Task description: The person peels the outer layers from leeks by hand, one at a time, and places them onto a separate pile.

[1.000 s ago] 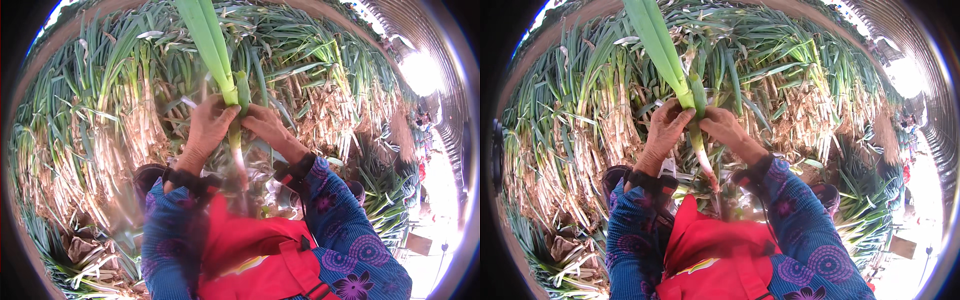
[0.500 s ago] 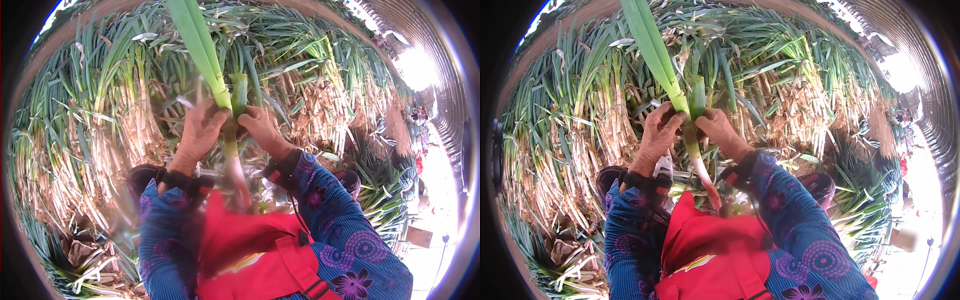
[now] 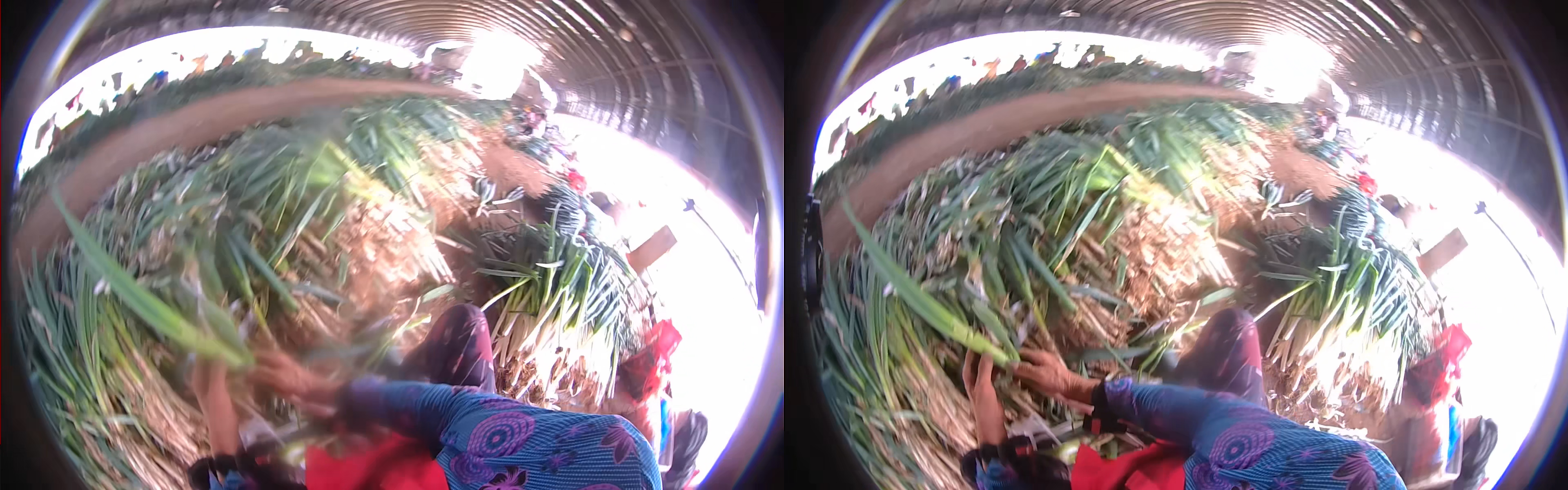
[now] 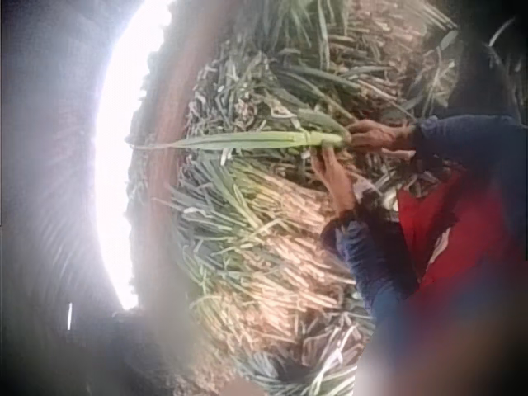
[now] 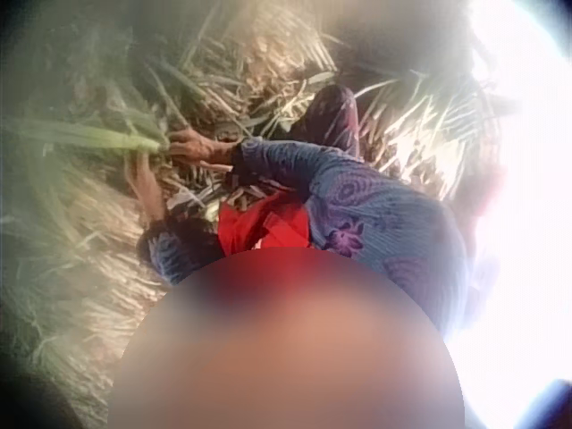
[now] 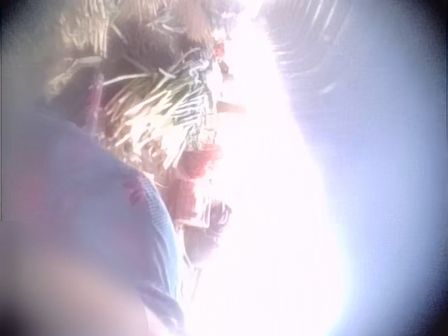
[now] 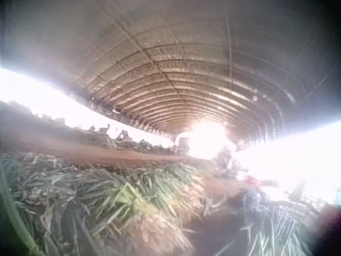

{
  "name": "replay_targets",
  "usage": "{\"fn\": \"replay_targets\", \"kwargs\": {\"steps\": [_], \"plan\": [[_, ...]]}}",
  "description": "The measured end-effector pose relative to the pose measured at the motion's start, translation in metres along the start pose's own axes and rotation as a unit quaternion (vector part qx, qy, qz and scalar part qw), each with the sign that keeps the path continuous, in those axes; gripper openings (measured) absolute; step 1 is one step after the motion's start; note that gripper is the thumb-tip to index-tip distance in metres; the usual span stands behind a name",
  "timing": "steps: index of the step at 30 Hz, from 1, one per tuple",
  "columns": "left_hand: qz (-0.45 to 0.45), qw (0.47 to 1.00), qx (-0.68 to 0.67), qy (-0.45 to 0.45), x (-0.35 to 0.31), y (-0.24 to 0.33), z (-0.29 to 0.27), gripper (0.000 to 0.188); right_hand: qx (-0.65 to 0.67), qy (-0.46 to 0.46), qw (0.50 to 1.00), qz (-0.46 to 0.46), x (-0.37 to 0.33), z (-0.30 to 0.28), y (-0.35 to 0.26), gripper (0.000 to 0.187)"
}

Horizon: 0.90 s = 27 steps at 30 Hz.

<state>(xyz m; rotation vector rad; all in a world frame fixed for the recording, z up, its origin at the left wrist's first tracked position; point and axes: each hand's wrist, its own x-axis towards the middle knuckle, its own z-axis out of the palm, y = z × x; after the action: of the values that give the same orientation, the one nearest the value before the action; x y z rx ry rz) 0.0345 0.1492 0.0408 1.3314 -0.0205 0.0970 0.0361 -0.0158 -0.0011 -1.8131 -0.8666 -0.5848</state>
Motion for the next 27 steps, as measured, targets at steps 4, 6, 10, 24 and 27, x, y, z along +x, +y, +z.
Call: {"fn": "replay_targets", "kwargs": {"steps": [4, 6, 10, 24, 27], "plan": [[0.008, 0.998, -0.038, -0.051, 0.007, -0.008, 0.004, 0.041, 0.319, 0.008, 0.899, 0.299, -0.002, -0.003, -0.002, 0.042], [0.008, 0.994, -0.097, -0.048, 0.008, -0.006, 0.008, 0.04, -0.053, -0.004, 0.995, 0.09, 0.0, -0.006, 0.003, 0.044], [-0.009, 0.985, -0.141, -0.094, 0.015, -0.012, -0.001, 0.043, 0.288, 0.026, 0.876, 0.387, 0.013, -0.008, -0.023, 0.039], [0.031, 0.997, 0.047, -0.05, -0.002, 0.0, 0.02, 0.037, 0.154, 0.107, 0.891, 0.414, 0.014, -0.008, -0.008, 0.039], [0.049, 0.996, 0.063, -0.04, -0.005, 0.0, 0.018, 0.034, 0.126, 0.089, 0.897, 0.415, 0.011, -0.004, -0.002, 0.041]]}}
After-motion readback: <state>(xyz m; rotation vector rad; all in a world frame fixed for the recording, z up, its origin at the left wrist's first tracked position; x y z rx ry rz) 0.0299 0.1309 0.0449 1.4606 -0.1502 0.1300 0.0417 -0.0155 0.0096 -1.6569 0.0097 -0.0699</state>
